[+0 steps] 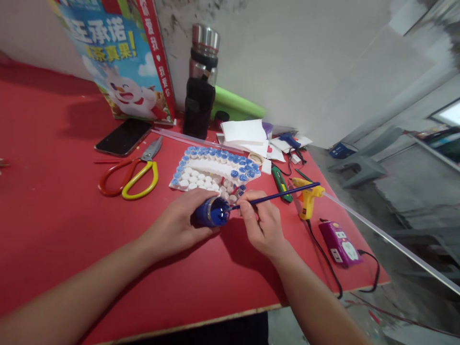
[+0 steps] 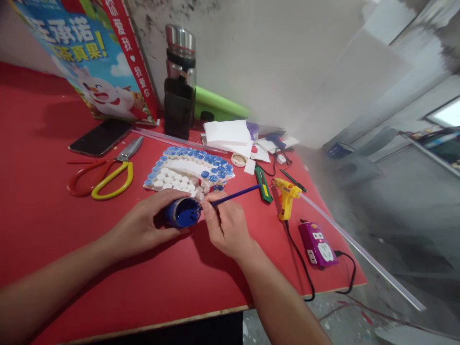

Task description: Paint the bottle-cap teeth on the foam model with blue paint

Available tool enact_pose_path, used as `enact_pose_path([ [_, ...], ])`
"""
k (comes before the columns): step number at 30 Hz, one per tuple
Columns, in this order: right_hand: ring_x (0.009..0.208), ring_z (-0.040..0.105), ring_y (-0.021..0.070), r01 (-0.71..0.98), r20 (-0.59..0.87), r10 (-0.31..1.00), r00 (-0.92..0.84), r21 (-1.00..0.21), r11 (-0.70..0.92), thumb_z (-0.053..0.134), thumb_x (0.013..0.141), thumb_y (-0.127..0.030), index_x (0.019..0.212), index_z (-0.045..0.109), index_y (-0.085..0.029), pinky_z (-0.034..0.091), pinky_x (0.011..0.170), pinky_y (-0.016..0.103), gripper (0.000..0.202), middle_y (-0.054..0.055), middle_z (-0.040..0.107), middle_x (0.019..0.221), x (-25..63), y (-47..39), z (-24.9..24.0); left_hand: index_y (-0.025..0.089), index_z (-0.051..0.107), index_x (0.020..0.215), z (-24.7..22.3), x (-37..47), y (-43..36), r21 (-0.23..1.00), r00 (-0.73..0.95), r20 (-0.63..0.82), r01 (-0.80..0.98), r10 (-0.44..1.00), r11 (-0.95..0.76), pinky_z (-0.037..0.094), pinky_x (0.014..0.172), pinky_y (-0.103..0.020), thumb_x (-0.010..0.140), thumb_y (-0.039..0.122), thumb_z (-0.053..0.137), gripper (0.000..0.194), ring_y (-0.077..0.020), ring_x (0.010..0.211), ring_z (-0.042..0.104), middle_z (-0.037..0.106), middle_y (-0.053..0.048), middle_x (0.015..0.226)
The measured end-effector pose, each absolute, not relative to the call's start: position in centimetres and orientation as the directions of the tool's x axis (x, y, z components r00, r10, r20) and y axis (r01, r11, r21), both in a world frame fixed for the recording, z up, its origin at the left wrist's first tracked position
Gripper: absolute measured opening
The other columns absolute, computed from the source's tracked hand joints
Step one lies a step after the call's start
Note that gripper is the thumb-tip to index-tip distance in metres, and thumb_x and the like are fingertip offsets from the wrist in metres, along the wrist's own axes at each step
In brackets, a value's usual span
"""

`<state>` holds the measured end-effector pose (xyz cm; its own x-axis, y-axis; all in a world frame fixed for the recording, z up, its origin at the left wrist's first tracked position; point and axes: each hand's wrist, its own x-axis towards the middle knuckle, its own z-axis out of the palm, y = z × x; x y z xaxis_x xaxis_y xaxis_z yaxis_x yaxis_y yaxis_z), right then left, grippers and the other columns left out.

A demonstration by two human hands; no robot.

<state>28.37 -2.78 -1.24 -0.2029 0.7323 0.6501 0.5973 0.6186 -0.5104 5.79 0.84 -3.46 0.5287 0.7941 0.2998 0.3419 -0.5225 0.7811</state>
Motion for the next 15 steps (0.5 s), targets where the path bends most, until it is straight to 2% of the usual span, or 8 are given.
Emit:
enact_pose_path([
  [6,0.066,0.060,0.0129,0.600,0.687,0.717,-0.114,-0.528,0.601,0.052,0.107,-0.017,0.104,0.061,-0.023,0.049,0.063,0.026,0.011,-0.001,0.062,0.083,29.24,-2.81,-1.29,0.026,0.064,0.131,-3.05,5.83,0.66,0.775,0.527,0.294,0.357,0.797,-0.522,0.055,0.095,-0.035,0.088,0.031,0.084,0.048,-0.0253,0.110,0.070,0.075,-0.003,0.125],
  [15,0.063,0.060,0.0120,0.613,0.694,0.702,-0.160,-0.487,0.622,0.052,0.105,-0.014,0.104,0.060,-0.022,0.048,0.058,0.026,0.012,0.000,0.063,0.083,29.35,-2.83,-0.97,0.026,0.065,0.130,-2.92,5.84,0.61,0.788,0.519,0.269,0.366,0.811,-0.495,0.055,0.098,-0.036,0.087,0.032,0.085,0.048,-0.0249,0.111,0.071,0.075,-0.003,0.125],
])
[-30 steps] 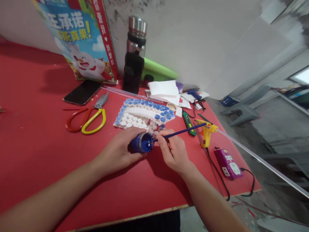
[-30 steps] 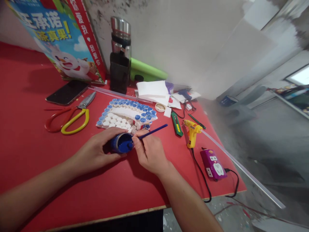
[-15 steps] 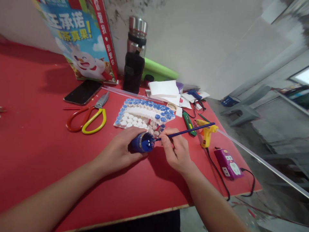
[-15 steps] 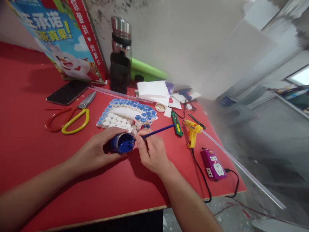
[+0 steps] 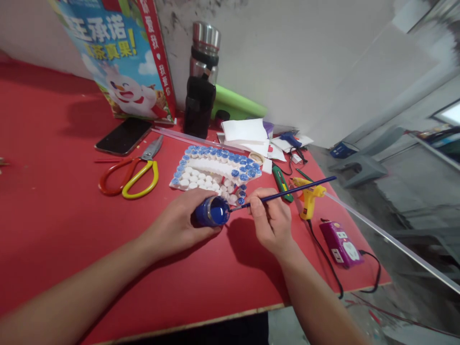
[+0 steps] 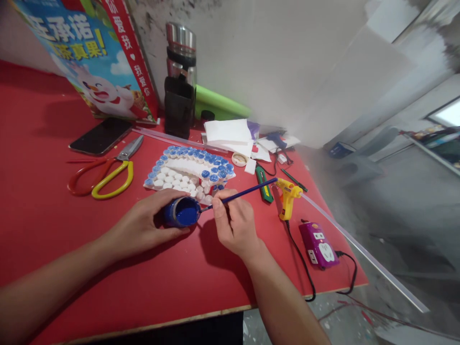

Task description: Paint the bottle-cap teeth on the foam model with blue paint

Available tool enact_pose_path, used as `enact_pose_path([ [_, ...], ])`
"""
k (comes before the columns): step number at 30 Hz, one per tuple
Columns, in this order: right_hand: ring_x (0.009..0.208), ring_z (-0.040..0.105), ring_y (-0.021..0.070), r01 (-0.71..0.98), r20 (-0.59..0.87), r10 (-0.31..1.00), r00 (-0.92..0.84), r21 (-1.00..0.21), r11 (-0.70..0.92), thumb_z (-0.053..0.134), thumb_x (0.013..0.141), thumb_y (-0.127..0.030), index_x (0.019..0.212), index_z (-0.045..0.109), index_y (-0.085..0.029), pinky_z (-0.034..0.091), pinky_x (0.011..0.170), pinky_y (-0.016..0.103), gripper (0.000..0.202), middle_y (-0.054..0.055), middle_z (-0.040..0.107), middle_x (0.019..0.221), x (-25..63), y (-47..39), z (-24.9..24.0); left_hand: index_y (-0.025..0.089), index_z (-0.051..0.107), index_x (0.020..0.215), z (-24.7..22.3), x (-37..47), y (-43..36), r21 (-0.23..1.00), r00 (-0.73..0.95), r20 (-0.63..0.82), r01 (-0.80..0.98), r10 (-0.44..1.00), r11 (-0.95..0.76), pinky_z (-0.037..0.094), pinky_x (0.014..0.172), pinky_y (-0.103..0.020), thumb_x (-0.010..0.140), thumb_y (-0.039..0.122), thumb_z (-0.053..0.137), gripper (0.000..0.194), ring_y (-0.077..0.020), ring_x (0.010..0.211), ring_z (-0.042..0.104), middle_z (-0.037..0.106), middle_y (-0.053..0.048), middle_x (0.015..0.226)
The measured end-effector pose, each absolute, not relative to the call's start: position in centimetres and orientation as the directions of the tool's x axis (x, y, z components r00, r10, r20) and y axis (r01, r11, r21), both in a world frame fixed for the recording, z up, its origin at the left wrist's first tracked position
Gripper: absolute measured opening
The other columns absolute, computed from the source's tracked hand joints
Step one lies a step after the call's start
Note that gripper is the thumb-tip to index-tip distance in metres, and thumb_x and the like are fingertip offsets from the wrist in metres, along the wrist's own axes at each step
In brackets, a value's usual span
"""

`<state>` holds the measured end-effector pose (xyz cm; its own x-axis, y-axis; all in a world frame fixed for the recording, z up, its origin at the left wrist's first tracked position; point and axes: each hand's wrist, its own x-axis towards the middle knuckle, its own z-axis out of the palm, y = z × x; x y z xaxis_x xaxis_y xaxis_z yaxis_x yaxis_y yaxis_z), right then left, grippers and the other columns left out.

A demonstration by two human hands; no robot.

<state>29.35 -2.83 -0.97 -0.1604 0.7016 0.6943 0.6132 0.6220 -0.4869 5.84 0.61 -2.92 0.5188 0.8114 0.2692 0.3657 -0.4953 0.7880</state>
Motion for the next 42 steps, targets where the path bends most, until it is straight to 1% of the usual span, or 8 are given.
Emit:
enact_pose_path([
  [8,0.067,0.062,0.0134,0.660,0.717,0.684,-0.134,-0.450,0.601,0.052,0.105,-0.014,0.103,0.061,-0.023,0.049,0.063,0.028,0.012,0.000,0.064,0.080,29.8,-2.9,-0.8,0.026,0.065,0.131,-2.9,5.8,0.6,0.776,0.515,0.269,0.384,0.814,-0.500,0.055,0.099,-0.037,0.086,0.032,0.084,0.049,-0.0260,0.113,0.071,0.075,-0.004,0.126],
  [14,0.064,0.059,0.0122,0.629,0.699,0.714,-0.045,-0.535,0.564,0.054,0.107,-0.018,0.100,0.061,-0.023,0.047,0.060,0.027,0.011,-0.002,0.061,0.079,30.3,-2.7,-1.1,0.026,0.066,0.130,-2.7,5.8,0.7,0.775,0.524,0.272,0.378,0.807,-0.506,0.056,0.099,-0.038,0.087,0.034,0.083,0.047,-0.0270,0.112,0.071,0.076,-0.005,0.126],
  [20,0.064,0.060,0.0124,0.612,0.657,0.749,0.083,-0.627,0.482,0.052,0.109,-0.025,0.097,0.060,-0.023,0.049,0.059,0.026,0.014,-0.002,0.062,0.078,31.0,-1.8,-1.6,0.027,0.068,0.128,-2.8,5.8,0.8,0.794,0.506,0.206,0.414,0.838,-0.445,0.056,0.100,-0.042,0.081,0.037,0.087,0.051,-0.0296,0.114,0.071,0.076,-0.005,0.126],
  [24,0.061,0.061,0.0124,0.637,0.624,0.780,0.043,-0.619,0.459,0.052,0.109,-0.027,0.099,0.060,-0.024,0.048,0.056,0.026,0.014,-0.002,0.066,0.079,30.7,-1.6,-1.9,0.027,0.069,0.126,-2.7,5.7,0.7,0.801,0.502,0.185,0.420,0.845,-0.425,0.057,0.098,-0.042,0.080,0.039,0.087,0.051,-0.0303,0.113,0.071,0.076,-0.006,0.125],
  [27,0.065,0.065,0.0137,0.653,0.615,0.788,0.010,-0.601,0.461,0.052,0.109,-0.028,0.100,0.060,-0.024,0.050,0.059,0.027,0.013,-0.001,0.068,0.081,30.5,-1.5,-2.1,0.027,0.069,0.127,-2.6,5.6,0.7,0.797,0.503,0.182,0.428,0.845,-0.426,0.057,0.098,-0.043,0.079,0.039,0.087,0.052,-0.0308,0.113,0.071,0.076,-0.006,0.124],
  [33,0.068,0.068,0.0153,0.654,0.615,0.788,-0.009,-0.593,0.470,0.051,0.109,-0.028,0.099,0.060,-0.024,0.054,0.063,0.029,0.014,0.001,0.068,0.083,30.4,-1.2,-2.1,0.026,0.069,0.128,-2.6,5.6,0.8,0.789,0.510,0.182,0.435,0.841,-0.435,0.057,0.099,-0.044,0.080,0.040,0.086,0.053,-0.0313,0.114,0.071,0.076,-0.007,0.125],
  [37,0.069,0.070,0.0158,0.645,0.619,0.785,-0.024,-0.591,0.485,0.051,0.109,-0.028,0.099,0.059,-0.024,0.053,0.060,0.028,0.013,0.000,0.067,0.082,30.3,-1.2,-2.1,0.025,0.069,0.128,-2.6,5.7,0.7,0.795,0.508,0.182,0.428,0.842,-0.430,0.056,0.100,-0.045,0.081,0.037,0.085,0.052,-0.0317,0.115,0.070,0.076,-0.008,0.126],
  [42,0.069,0.070,0.0154,0.652,0.622,0.782,-0.038,-0.578,0.492,0.051,0.109,-0.026,0.099,0.059,-0.024,0.053,0.060,0.028,0.013,0.000,0.067,0.081,30.2,-1.2,-2.1,0.026,0.069,0.128,-2.6,5.6,0.6,0.792,0.507,0.189,0.428,0.841,-0.436,0.057,0.098,-0.043,0.079,0.037,0.086,0.053,-0.0314,0.113,0.071,0.076,-0.007,0.125],
])
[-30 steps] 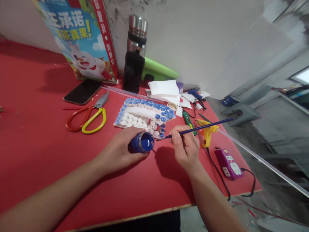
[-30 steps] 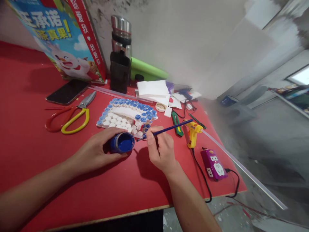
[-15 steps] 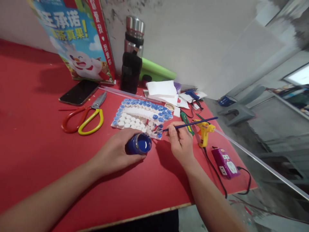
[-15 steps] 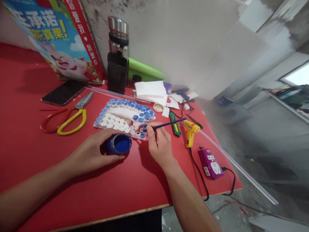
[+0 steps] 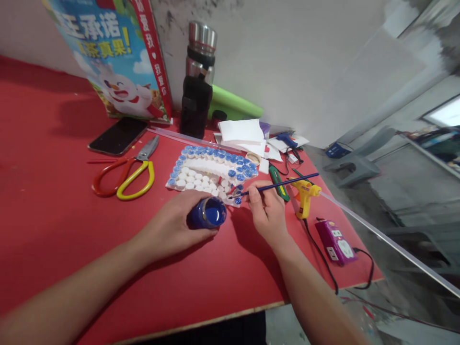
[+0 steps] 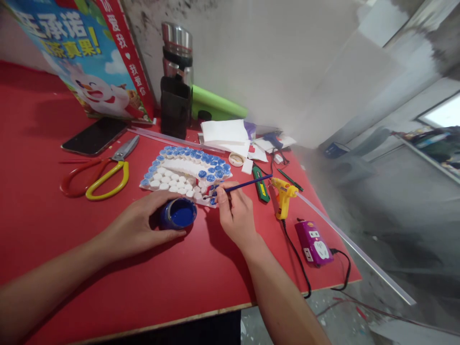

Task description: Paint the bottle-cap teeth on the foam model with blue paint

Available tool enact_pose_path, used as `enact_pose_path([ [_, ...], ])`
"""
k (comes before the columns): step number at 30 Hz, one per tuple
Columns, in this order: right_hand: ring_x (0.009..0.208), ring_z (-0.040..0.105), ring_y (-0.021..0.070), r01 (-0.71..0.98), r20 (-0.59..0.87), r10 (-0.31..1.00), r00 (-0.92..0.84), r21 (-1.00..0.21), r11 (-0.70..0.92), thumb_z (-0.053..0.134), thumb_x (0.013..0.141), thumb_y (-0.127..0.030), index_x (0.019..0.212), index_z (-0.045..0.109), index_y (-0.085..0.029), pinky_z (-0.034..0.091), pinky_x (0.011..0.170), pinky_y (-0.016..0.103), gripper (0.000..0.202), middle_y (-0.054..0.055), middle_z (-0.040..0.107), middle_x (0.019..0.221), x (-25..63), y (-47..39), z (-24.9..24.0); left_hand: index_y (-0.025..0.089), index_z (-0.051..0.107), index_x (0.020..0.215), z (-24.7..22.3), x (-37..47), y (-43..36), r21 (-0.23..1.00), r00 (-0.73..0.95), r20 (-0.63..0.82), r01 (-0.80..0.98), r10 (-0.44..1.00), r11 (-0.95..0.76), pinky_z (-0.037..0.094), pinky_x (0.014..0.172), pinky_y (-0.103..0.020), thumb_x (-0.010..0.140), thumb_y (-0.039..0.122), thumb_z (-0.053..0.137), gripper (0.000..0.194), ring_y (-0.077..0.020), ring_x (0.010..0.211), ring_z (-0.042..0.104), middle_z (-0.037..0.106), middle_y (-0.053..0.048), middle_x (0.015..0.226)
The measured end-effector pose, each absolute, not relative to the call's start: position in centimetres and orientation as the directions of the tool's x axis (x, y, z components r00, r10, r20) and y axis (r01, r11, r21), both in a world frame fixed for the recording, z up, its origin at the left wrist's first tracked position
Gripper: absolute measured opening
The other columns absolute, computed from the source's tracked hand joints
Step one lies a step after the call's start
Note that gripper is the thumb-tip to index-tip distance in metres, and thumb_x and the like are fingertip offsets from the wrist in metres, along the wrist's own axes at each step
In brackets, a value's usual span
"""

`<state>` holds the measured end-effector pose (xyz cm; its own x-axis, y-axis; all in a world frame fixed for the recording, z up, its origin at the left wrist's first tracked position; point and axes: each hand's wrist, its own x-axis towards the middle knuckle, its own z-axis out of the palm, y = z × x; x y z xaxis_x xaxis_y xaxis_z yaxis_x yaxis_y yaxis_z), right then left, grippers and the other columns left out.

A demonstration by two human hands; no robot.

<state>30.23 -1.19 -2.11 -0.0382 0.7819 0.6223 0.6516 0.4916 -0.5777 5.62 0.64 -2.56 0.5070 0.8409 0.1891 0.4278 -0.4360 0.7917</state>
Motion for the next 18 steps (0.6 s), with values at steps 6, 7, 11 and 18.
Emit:
enact_pose_path([
  [6,0.069,0.070,0.0152,0.656,0.621,0.782,-0.045,-0.572,0.492,0.051,0.110,-0.026,0.100,0.059,-0.024,0.054,0.062,0.028,0.013,0.000,0.067,0.082,30.23,-1.13,-2.11,0.026,0.068,0.128,-2.56,5.61,0.65,0.793,0.509,0.188,0.426,0.840,-0.436,0.056,0.099,-0.042,0.080,0.035,0.086,0.052,-0.0299,0.115,0.070,0.076,-0.006,0.125],
  [7,0.070,0.070,0.0158,0.661,0.618,0.784,-0.047,-0.569,0.488,0.050,0.110,-0.027,0.099,0.059,-0.024,0.055,0.063,0.029,0.014,0.000,0.067,0.082,30.21,-1.13,-2.09,0.026,0.068,0.128,-2.54,5.61,0.66,0.792,0.510,0.189,0.426,0.839,-0.437,0.055,0.100,-0.042,0.080,0.036,0.086,0.052,-0.0301,0.115,0.070,0.076,-0.006,0.126],
  [11,0.069,0.070,0.0160,0.664,0.623,0.781,-0.043,-0.567,0.488,0.050,0.110,-0.028,0.098,0.059,-0.024,0.055,0.063,0.029,0.015,0.000,0.067,0.081,30.19,-1.13,-2.04,0.026,0.068,0.128,-2.44,5.62,0.71,0.792,0.512,0.180,0.431,0.840,-0.433,0.056,0.100,-0.044,0.080,0.038,0.086,0.052,-0.0312,0.115,0.070,0.076,-0.007,0.126],
  [18,0.070,0.071,0.0170,0.679,0.617,0.787,-0.024,-0.567,0.466,0.050,0.110,-0.032,0.098,0.059,-0.024,0.057,0.064,0.030,0.017,0.000,0.068,0.080,30.28,-1.08,-2.07,0.026,0.069,0.127,-2.55,5.65,0.75,0.796,0.508,0.188,0.423,0.841,-0.434,0.057,0.099,-0.044,0.080,0.039,0.086,0.052,-0.0315,0.113,0.071,0.076,-0.007,0.125],
])
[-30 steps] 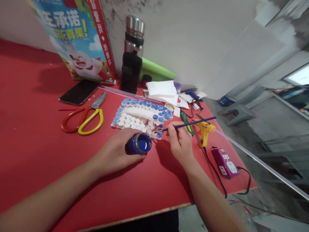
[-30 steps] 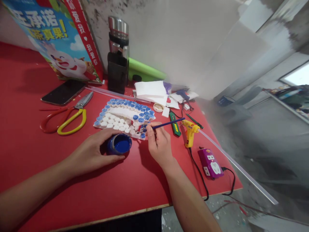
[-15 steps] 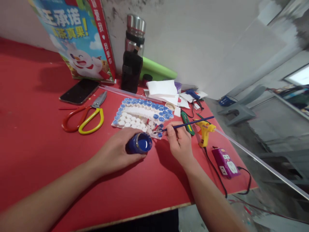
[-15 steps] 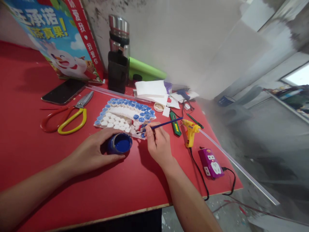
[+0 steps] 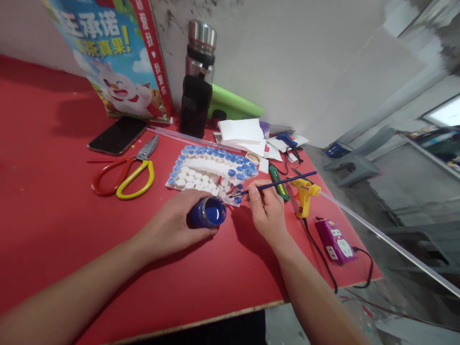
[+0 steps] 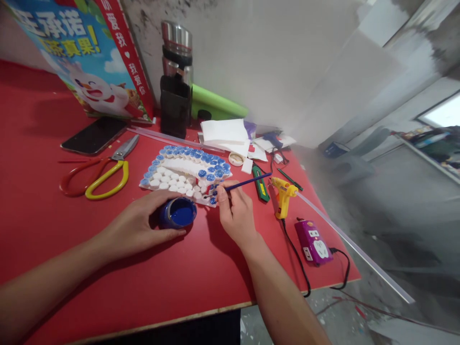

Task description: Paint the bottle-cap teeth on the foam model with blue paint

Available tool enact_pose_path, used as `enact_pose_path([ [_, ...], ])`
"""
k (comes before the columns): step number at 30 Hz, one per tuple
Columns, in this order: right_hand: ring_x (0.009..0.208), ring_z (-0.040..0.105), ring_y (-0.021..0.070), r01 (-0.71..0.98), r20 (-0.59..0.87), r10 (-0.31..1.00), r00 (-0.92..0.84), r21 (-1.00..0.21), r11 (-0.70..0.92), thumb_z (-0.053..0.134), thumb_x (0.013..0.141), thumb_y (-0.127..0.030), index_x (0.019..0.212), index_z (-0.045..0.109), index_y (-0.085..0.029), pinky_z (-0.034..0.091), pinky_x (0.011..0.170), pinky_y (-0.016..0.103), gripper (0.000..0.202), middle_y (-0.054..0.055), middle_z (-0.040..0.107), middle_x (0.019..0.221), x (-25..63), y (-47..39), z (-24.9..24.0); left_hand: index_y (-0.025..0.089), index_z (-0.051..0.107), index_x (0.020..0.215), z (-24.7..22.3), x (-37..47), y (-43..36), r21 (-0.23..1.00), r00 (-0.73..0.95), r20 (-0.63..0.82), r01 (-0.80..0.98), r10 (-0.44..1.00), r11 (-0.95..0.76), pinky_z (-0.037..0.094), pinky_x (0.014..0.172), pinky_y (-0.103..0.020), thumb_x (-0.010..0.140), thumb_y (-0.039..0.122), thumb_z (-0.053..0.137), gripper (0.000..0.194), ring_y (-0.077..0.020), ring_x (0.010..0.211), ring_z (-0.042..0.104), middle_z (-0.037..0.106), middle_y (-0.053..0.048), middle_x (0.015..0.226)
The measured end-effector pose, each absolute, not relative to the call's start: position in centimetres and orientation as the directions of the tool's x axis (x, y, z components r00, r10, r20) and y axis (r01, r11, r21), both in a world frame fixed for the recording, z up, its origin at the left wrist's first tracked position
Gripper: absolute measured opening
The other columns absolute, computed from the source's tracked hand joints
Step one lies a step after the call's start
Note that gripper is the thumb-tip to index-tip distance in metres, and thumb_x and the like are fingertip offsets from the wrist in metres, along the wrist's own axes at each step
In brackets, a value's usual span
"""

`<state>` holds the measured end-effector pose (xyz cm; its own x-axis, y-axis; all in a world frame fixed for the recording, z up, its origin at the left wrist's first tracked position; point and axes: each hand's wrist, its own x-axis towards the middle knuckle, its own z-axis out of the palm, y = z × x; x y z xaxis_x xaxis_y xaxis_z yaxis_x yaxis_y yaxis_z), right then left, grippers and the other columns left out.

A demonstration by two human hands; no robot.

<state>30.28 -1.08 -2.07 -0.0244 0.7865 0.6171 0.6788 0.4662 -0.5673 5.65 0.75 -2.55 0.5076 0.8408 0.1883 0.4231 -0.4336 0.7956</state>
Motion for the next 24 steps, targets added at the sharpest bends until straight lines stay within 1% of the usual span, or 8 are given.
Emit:
enact_pose_path([
  [3,0.070,0.071,0.0169,0.683,0.624,0.781,-0.031,-0.557,0.472,0.050,0.110,-0.030,0.098,0.059,-0.024,0.057,0.064,0.030,0.016,0.000,0.068,0.079,30.27,-1.08,-2.06,0.026,0.069,0.127,-2.55,5.60,0.75,0.788,0.511,0.193,0.428,0.837,-0.443,0.057,0.099,-0.044,0.080,0.040,0.086,0.052,-0.0320,0.113,0.071,0.077,-0.007,0.125],
  [7,0.068,0.070,0.0149,0.681,0.629,0.778,-0.002,-0.568,0.461,0.050,0.109,-0.028,0.098,0.060,-0.023,0.055,0.061,0.027,0.016,0.000,0.068,0.082,30.30,-1.04,-2.04,0.026,0.069,0.127,-2.43,5.62,0.72,0.787,0.510,0.190,0.431,0.839,-0.441,0.057,0.099,-0.043,0.080,0.039,0.086,0.051,-0.0316,0.113,0.072,0.076,-0.007,0.124],
  [12,0.068,0.070,0.0161,0.679,0.614,0.789,0.006,-0.582,0.447,0.050,0.109,-0.029,0.097,0.059,-0.024,0.055,0.063,0.029,0.016,0.000,0.068,0.080,30.45,-0.92,-2.05,0.026,0.069,0.127,-2.45,5.67,0.76,0.791,0.513,0.190,0.425,0.837,-0.440,0.057,0.099,-0.044,0.080,0.039,0.086,0.051,-0.0316,0.113,0.072,0.077,-0.007,0.124],
  [17,0.066,0.069,0.0159,0.689,0.615,0.788,0.027,-0.583,0.431,0.050,0.109,-0.032,0.097,0.059,-0.024,0.054,0.060,0.028,0.018,0.000,0.069,0.078,30.45,-0.90,-2.04,0.026,0.068,0.127,-2.52,5.64,0.82,0.788,0.513,0.194,0.426,0.836,-0.444,0.057,0.100,-0.045,0.080,0.038,0.086,0.052,-0.0321,0.114,0.071,0.077,-0.007,0.125],
  [24,0.068,0.068,0.0155,0.685,0.626,0.780,0.014,-0.574,0.448,0.051,0.109,-0.029,0.096,0.059,-0.024,0.053,0.063,0.028,0.017,-0.001,0.068,0.079,30.50,-0.84,-2.11,0.026,0.069,0.126,-2.54,5.66,0.77,0.786,0.513,0.203,0.422,0.834,-0.452,0.057,0.098,-0.044,0.080,0.038,0.086,0.051,-0.0317,0.113,0.071,0.077,-0.007,0.124],
])
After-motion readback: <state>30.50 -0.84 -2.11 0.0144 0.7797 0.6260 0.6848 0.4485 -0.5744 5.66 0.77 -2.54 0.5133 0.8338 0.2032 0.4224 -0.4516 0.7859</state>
